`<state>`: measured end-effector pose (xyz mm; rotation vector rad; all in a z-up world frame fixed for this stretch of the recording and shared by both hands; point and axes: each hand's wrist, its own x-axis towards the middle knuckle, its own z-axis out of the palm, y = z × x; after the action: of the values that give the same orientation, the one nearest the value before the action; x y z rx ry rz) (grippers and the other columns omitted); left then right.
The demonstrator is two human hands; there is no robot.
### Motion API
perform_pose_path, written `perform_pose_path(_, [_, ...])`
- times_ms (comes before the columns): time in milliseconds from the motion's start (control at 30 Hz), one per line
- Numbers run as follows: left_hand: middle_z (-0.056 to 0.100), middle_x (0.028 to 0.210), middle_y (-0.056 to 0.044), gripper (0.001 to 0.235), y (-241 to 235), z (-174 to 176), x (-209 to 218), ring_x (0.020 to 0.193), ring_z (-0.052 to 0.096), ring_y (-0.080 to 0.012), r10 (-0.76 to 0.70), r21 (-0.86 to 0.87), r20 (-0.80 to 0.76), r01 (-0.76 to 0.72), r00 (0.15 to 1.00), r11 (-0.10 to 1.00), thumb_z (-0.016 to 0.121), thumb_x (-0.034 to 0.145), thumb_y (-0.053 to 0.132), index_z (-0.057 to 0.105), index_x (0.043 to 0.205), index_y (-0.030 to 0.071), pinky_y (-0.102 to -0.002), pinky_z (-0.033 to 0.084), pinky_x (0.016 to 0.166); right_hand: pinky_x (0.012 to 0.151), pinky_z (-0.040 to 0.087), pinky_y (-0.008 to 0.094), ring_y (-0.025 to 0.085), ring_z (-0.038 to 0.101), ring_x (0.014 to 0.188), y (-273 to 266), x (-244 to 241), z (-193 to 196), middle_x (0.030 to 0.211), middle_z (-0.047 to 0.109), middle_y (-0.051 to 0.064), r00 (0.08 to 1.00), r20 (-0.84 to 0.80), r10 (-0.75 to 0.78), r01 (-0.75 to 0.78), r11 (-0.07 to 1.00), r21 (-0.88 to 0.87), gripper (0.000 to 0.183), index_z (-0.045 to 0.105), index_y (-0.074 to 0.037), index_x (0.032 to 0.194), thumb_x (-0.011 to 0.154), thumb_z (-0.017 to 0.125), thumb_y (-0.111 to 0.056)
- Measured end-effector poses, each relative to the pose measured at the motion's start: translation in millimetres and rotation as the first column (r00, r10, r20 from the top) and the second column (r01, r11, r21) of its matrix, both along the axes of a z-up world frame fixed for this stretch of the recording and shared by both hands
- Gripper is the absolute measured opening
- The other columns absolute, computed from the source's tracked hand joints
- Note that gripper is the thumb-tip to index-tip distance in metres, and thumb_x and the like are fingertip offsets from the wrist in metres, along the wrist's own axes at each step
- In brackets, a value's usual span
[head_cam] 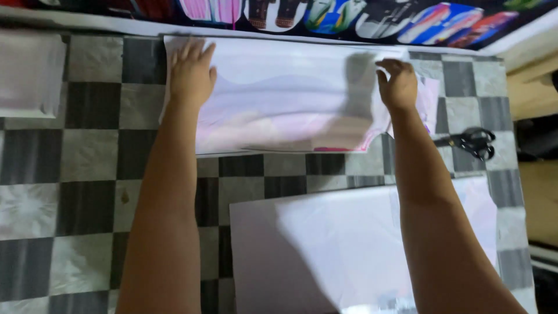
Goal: Cutting out garment pieces from a printed fabric sheet using scissors on a cutting table.
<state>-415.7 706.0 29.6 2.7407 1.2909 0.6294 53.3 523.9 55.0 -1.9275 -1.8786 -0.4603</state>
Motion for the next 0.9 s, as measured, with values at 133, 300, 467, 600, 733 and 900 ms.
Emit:
perform_pose_path(133, [0.048,0.138,-0.017,0.045,41,-16,14,0.129,0.035,-0.0368,0.0,0.032,0.066,-0.002,0.998,0.999,0.063,0.092,0.009,0.052,0.136,0.007,-0.058,0.024,0.102,0.086,0.045,0.041,0.034,0.062,0.094,41,36,-24,0.109,0.069,0.015,0.997,0.028,0.073,-0.072,0.996,-0.048,0.034,0.072,-0.007,0.112,0.078,0.073,-0.004])
perform_pose_path(300, [0.066,0.094,-0.005,0.019,66,-38,24,0.094,0.05,-0.0285,-0.01,0.269,-0.046,0.022,0.999,0.963,0.071,0.084,0.02,0.073,0.103,0.016,-0.04,0.037,0.086,0.072,0.045,0.048,0.041,0.052,0.085,43,49,-28,0.11,0.065,0.018,0.989,0.09,-0.115,0.128,0.98,-0.154,0.036,0.072,-0.009,0.116,0.08,0.072,-0.013])
perform_pose_path(467, [0.068,0.097,0.0,0.012,61,-40,16,0.098,0.052,-0.0236,-0.083,0.406,0.074,0.047,0.994,0.913,0.08,0.078,0.015,0.076,0.089,0.017,-0.037,0.041,0.078,0.066,0.045,0.041,0.033,0.054,0.079,34,52,-27,0.093,0.067,0.011,0.989,0.148,-0.018,0.01,0.998,0.056,0.02,0.079,-0.008,0.098,0.078,0.081,-0.006])
perform_pose_path(600, [0.07,0.107,-0.001,0.022,52,-26,13,0.097,0.054,-0.0228,-0.121,0.429,0.197,0.025,0.973,0.903,0.086,0.072,0.007,0.078,0.09,0.016,-0.038,0.044,0.074,0.071,0.051,0.039,0.029,0.055,0.092,25,56,-24,0.104,0.072,0.008,0.999,0.043,0.027,-0.033,0.99,0.14,0.018,0.081,-0.008,0.102,0.085,0.082,-0.003])
perform_pose_path(733, [0.067,0.098,0.0,0.022,33,5,7,0.094,0.055,-0.0221,-0.143,0.412,0.257,0.025,0.956,0.911,0.086,0.068,0.005,0.071,0.083,0.013,-0.038,0.042,0.074,0.079,0.048,0.038,0.029,0.056,0.096,7,44,-2,0.105,0.071,0.011,0.999,-0.007,0.045,-0.043,0.982,0.185,0.014,0.08,-0.004,0.102,0.088,0.078,0.0])
perform_pose_path(900, [0.057,0.081,-0.006,0.024,6,29,-14,0.086,0.052,-0.0284,-0.116,0.287,0.125,0.076,0.985,0.955,0.074,0.075,0.007,0.065,0.095,0.017,-0.041,0.035,0.085,0.071,0.046,0.04,0.03,0.057,0.082,-46,14,38,0.091,0.067,0.013,0.996,-0.082,0.037,-0.016,0.97,0.242,0.013,0.068,0.001,0.097,0.089,0.064,0.011])
